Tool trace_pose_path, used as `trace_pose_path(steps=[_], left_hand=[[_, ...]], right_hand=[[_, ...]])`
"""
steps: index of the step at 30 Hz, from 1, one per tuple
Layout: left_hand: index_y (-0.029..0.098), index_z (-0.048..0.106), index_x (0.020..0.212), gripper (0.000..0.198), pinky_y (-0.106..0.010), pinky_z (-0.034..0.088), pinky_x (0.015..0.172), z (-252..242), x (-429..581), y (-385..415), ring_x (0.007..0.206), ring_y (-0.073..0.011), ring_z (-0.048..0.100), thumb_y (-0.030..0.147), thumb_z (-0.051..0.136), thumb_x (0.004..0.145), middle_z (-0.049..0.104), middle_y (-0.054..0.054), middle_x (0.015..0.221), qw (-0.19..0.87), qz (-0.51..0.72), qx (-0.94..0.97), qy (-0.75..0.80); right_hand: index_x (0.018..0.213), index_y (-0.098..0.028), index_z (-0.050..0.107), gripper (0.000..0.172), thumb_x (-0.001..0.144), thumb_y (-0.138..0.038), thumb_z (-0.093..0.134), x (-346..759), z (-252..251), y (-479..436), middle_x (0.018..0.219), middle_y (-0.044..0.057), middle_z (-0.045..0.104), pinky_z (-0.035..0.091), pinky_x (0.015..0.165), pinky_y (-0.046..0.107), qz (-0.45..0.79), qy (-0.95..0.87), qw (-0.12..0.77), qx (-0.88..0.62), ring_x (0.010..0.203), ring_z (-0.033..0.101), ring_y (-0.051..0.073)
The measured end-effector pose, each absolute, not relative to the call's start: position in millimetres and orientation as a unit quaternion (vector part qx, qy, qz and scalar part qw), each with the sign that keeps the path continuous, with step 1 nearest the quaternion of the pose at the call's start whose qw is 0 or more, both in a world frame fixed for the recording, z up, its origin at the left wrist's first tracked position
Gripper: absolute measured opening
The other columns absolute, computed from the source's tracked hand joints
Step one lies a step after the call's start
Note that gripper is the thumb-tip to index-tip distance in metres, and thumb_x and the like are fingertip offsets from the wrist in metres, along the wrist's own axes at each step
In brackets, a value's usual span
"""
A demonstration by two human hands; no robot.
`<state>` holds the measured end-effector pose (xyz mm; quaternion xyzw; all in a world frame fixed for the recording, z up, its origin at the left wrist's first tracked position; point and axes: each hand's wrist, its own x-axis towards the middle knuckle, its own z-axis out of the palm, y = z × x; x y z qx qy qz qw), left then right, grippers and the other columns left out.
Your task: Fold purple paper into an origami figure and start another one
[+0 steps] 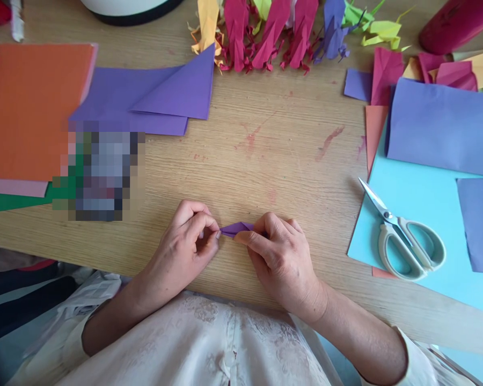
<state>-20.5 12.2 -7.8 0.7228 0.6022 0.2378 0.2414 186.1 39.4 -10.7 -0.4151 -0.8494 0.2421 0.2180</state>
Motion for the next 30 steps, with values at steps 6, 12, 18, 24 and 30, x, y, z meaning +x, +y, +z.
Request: trace_pose_path(steps=[6, 12, 18, 24, 30], left_hand=[[0.017, 0.054, 0.086, 0.011, -0.033, 0.052, 0.073, -7.5, -21.1, 12.0, 0.089, -0.0182, 0.056, 0.006, 0.052, 0.086, 0.051, -0.008, 0.103, 0.245, 0.229, 0.726, 0.601], [0.018, 0.05, 0.085, 0.013, -0.037, 0.05, 0.08, -5.5, -21.2, 12.4, 0.091, -0.019, 0.055, 0.005, 0.049, 0.089, 0.051, -0.008, 0.102, 0.237, 0.216, 0.734, 0.599], [0.019, 0.048, 0.087, 0.013, -0.035, 0.049, 0.08, -3.0, -23.4, 13.6, 0.09, -0.0179, 0.055, 0.006, 0.048, 0.09, 0.049, -0.007, 0.102, 0.251, 0.209, 0.728, 0.603], [0.019, 0.053, 0.097, 0.012, -0.034, 0.05, 0.083, -2.8, -28.4, 15.3, 0.094, -0.0176, 0.056, 0.01, 0.045, 0.096, 0.052, -0.006, 0.103, 0.273, 0.226, 0.73, 0.584], [0.02, 0.055, 0.092, 0.005, -0.037, 0.046, 0.083, -0.4, -22.5, 15.4, 0.093, -0.0195, 0.057, 0.015, 0.056, 0.092, 0.053, -0.005, 0.101, 0.24, 0.183, 0.728, 0.616]], right_hand=[[0.104, -0.028, 0.074, 0.026, 0.096, -0.013, 0.055, 189.2, -13.6, 39.1, 0.082, 0.002, 0.056, 0.036, 0.069, 0.031, 0.25, -0.852, 0.221, -0.403, 0.075, 0.052, 0.013], [0.102, -0.029, 0.075, 0.028, 0.097, -0.014, 0.052, 188.9, -12.7, 40.0, 0.08, 0.002, 0.056, 0.037, 0.07, 0.032, 0.246, -0.856, 0.22, -0.398, 0.074, 0.052, 0.013], [0.099, -0.027, 0.076, 0.028, 0.098, -0.015, 0.05, 187.9, -11.2, 40.5, 0.081, 0.003, 0.056, 0.038, 0.072, 0.033, 0.248, -0.856, 0.224, -0.395, 0.075, 0.054, 0.015], [0.101, -0.028, 0.075, 0.028, 0.098, -0.015, 0.051, 188.3, -11.4, 40.5, 0.081, 0.003, 0.057, 0.038, 0.071, 0.033, 0.246, -0.859, 0.218, -0.393, 0.075, 0.054, 0.015], [0.102, -0.028, 0.075, 0.027, 0.097, -0.014, 0.052, 188.5, -11.6, 40.6, 0.082, 0.003, 0.056, 0.037, 0.07, 0.032, 0.244, -0.86, 0.216, -0.393, 0.074, 0.053, 0.014]])
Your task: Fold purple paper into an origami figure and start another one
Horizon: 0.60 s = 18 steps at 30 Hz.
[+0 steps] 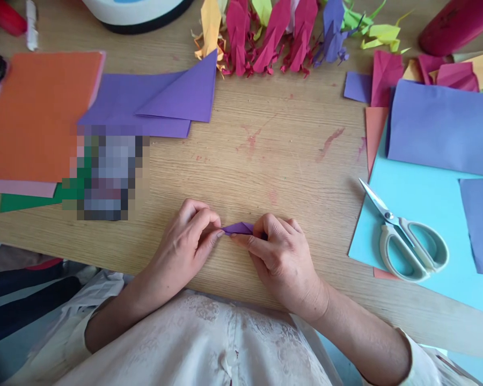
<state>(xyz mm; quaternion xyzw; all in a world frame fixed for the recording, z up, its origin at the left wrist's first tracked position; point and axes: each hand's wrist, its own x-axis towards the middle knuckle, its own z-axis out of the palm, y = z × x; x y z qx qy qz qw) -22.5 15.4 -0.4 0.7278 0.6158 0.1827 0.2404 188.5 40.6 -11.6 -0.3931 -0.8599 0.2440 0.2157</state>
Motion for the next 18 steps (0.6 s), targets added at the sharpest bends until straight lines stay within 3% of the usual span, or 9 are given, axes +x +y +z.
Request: trace_pose_path(steps=[8, 11, 14, 18], left_hand=[[0.02, 0.063, 0.093, 0.019, -0.035, 0.048, 0.083, 5, -29, 18, 0.093, -0.0183, 0.058, 0.005, 0.051, 0.09, 0.059, -0.005, 0.1, 0.228, 0.211, 0.751, 0.583], [0.021, 0.063, 0.114, 0.03, -0.036, 0.051, 0.089, -1, -34, 5, 0.103, -0.0194, 0.061, 0.005, 0.05, 0.093, 0.067, -0.007, 0.114, 0.179, 0.245, 0.815, 0.493], [0.017, 0.052, 0.136, 0.041, -0.039, 0.052, 0.095, -7, -40, -8, 0.113, -0.0225, 0.061, 0.008, 0.049, 0.096, 0.064, -0.01, 0.131, 0.139, 0.201, 0.862, 0.444], [0.01, 0.048, 0.14, 0.041, -0.039, 0.053, 0.1, -9, -42, -14, 0.118, -0.0248, 0.061, 0.012, 0.045, 0.099, 0.062, -0.014, 0.135, 0.109, 0.157, 0.881, 0.433]], right_hand=[[0.102, -0.028, 0.075, 0.026, 0.096, -0.013, 0.054, 188, -12, 41, 0.082, 0.002, 0.057, 0.036, 0.07, 0.032, 0.257, -0.854, 0.21, -0.4, 0.075, 0.055, 0.014], [0.103, -0.028, 0.075, 0.026, 0.096, -0.014, 0.054, 188, -12, 41, 0.083, 0.002, 0.057, 0.036, 0.071, 0.032, 0.257, -0.856, 0.212, -0.395, 0.076, 0.055, 0.015], [0.103, -0.027, 0.073, 0.025, 0.096, -0.013, 0.053, 188, -12, 41, 0.083, 0.002, 0.057, 0.036, 0.071, 0.032, 0.255, -0.859, 0.214, -0.39, 0.076, 0.054, 0.015], [0.098, -0.023, 0.067, 0.018, 0.096, -0.013, 0.052, 187, -11, 42, 0.084, 0.002, 0.059, 0.036, 0.071, 0.032, 0.258, -0.856, 0.207, -0.397, 0.076, 0.055, 0.015]])
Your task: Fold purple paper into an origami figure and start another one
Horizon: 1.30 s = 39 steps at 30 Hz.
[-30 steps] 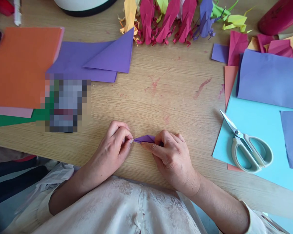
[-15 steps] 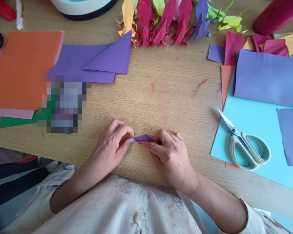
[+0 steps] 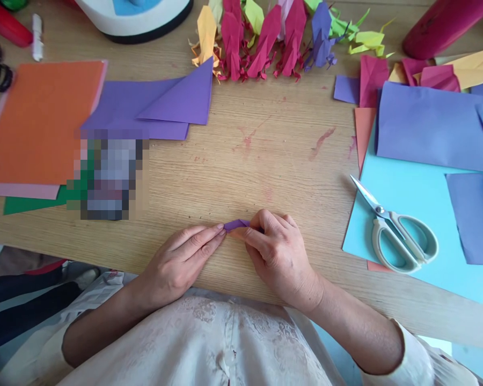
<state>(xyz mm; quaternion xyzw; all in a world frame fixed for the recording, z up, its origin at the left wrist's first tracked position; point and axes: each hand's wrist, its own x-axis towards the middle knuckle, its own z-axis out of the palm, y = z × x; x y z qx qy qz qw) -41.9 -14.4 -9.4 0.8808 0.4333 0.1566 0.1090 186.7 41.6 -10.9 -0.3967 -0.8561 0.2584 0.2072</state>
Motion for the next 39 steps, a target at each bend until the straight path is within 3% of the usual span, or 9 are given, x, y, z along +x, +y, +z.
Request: trace_pose_path(steps=[3, 10, 16, 20, 28, 32, 39], left_hand=[[0.009, 0.05, 0.136, 0.037, -0.037, 0.054, 0.099, -6, -41, -13, 0.115, -0.0228, 0.062, 0.013, 0.039, 0.102, 0.065, -0.013, 0.129, 0.09, 0.14, 0.886, 0.432], [0.007, 0.046, 0.14, 0.041, -0.035, 0.054, 0.1, -1, -42, -10, 0.111, -0.0209, 0.061, 0.011, 0.032, 0.102, 0.065, -0.013, 0.124, 0.047, 0.082, 0.912, 0.399], [0.005, 0.049, 0.136, 0.041, -0.034, 0.055, 0.095, 3, -36, -8, 0.104, -0.0203, 0.063, 0.011, 0.026, 0.103, 0.067, -0.011, 0.117, 0.038, 0.064, 0.911, 0.405], [0.008, 0.05, 0.135, 0.042, -0.034, 0.052, 0.101, 4, -35, -8, 0.113, -0.0199, 0.06, 0.014, 0.022, 0.104, 0.066, -0.011, 0.121, 0.054, 0.07, 0.908, 0.408], [0.006, 0.049, 0.136, 0.041, -0.034, 0.052, 0.1, 5, -30, -9, 0.107, -0.0203, 0.061, 0.012, 0.027, 0.103, 0.066, -0.012, 0.116, 0.063, 0.048, 0.908, 0.411], [0.01, 0.055, 0.129, 0.039, -0.034, 0.051, 0.102, 6, -26, -9, 0.114, -0.0195, 0.059, 0.013, 0.026, 0.103, 0.065, -0.01, 0.121, 0.062, 0.069, 0.903, 0.419], [0.003, 0.049, 0.136, 0.042, -0.033, 0.052, 0.102, 1, -28, -11, 0.112, -0.0212, 0.059, 0.011, 0.025, 0.102, 0.064, -0.012, 0.122, 0.043, 0.061, 0.917, 0.392]], right_hand=[[0.09, -0.02, 0.056, 0.008, 0.095, -0.014, 0.053, 185, -10, 42, 0.08, 0.0, 0.057, 0.036, 0.07, 0.031, 0.269, -0.84, 0.209, -0.422, 0.071, 0.053, 0.014], [0.084, -0.021, 0.044, 0.017, 0.091, -0.009, 0.053, 184, -11, 40, 0.076, -0.003, 0.051, 0.034, 0.068, 0.03, 0.264, -0.836, 0.207, -0.435, 0.066, 0.049, 0.013], [0.085, -0.021, 0.043, 0.019, 0.089, -0.006, 0.053, 184, -10, 41, 0.078, -0.002, 0.052, 0.034, 0.068, 0.03, 0.26, -0.84, 0.205, -0.43, 0.068, 0.049, 0.013], [0.085, -0.021, 0.044, 0.018, 0.089, -0.007, 0.054, 184, -10, 41, 0.08, -0.002, 0.055, 0.034, 0.069, 0.03, 0.26, -0.841, 0.202, -0.43, 0.071, 0.051, 0.014], [0.084, -0.021, 0.045, 0.017, 0.089, -0.008, 0.054, 183, -11, 42, 0.08, -0.001, 0.056, 0.035, 0.069, 0.031, 0.263, -0.839, 0.204, -0.43, 0.072, 0.052, 0.015], [0.09, -0.021, 0.048, 0.017, 0.087, -0.006, 0.054, 189, -9, 44, 0.081, -0.002, 0.056, 0.037, 0.07, 0.029, 0.313, -0.819, 0.211, -0.432, 0.072, 0.052, 0.014], [0.096, -0.022, 0.052, 0.011, 0.093, -0.012, 0.05, 205, -4, 51, 0.081, -0.002, 0.058, 0.039, 0.064, 0.026, 0.447, -0.756, 0.199, -0.434, 0.07, 0.052, 0.012]])
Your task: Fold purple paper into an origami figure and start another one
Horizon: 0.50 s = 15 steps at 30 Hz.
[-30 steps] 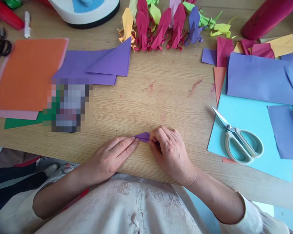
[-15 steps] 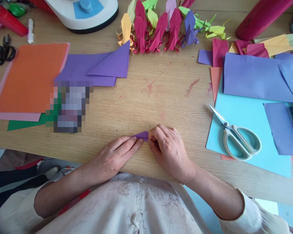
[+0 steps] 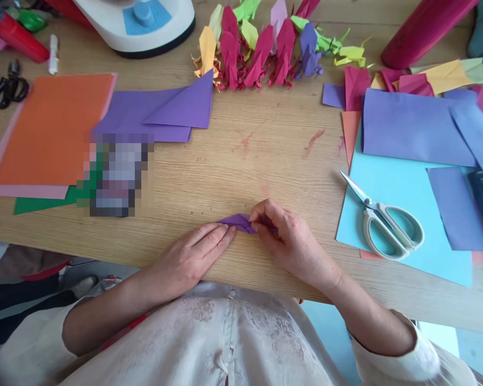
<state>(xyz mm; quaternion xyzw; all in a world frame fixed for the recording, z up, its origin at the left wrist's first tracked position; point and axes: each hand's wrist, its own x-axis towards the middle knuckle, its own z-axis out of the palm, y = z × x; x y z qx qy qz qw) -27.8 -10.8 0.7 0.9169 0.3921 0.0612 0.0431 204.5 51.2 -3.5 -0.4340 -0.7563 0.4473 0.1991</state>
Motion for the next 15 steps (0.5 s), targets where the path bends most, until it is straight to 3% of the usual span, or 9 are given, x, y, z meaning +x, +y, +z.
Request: trace_pose_path(steps=[10, 15], left_hand=[[0.008, 0.034, 0.148, 0.051, -0.035, 0.05, 0.1, 3.3, -24.2, -10.2, 0.113, -0.0229, 0.054, 0.011, 0.038, 0.098, 0.06, -0.011, 0.121, 0.06, -0.034, 0.916, 0.396], [0.014, 0.03, 0.152, 0.058, -0.036, 0.052, 0.089, 6.7, -19.8, -9.8, 0.102, -0.0221, 0.054, 0.011, 0.041, 0.095, 0.059, -0.008, 0.113, 0.051, -0.072, 0.908, 0.41]], right_hand=[[0.091, -0.021, 0.055, 0.015, 0.09, -0.008, 0.049, 205.0, -1.4, 54.4, 0.083, -0.001, 0.06, 0.039, 0.065, 0.024, 0.427, -0.78, 0.192, -0.416, 0.071, 0.054, 0.012], [0.09, -0.021, 0.055, 0.016, 0.088, -0.006, 0.05, 203.0, -1.0, 53.8, 0.082, -0.001, 0.06, 0.039, 0.064, 0.024, 0.413, -0.786, 0.186, -0.421, 0.07, 0.053, 0.012]])
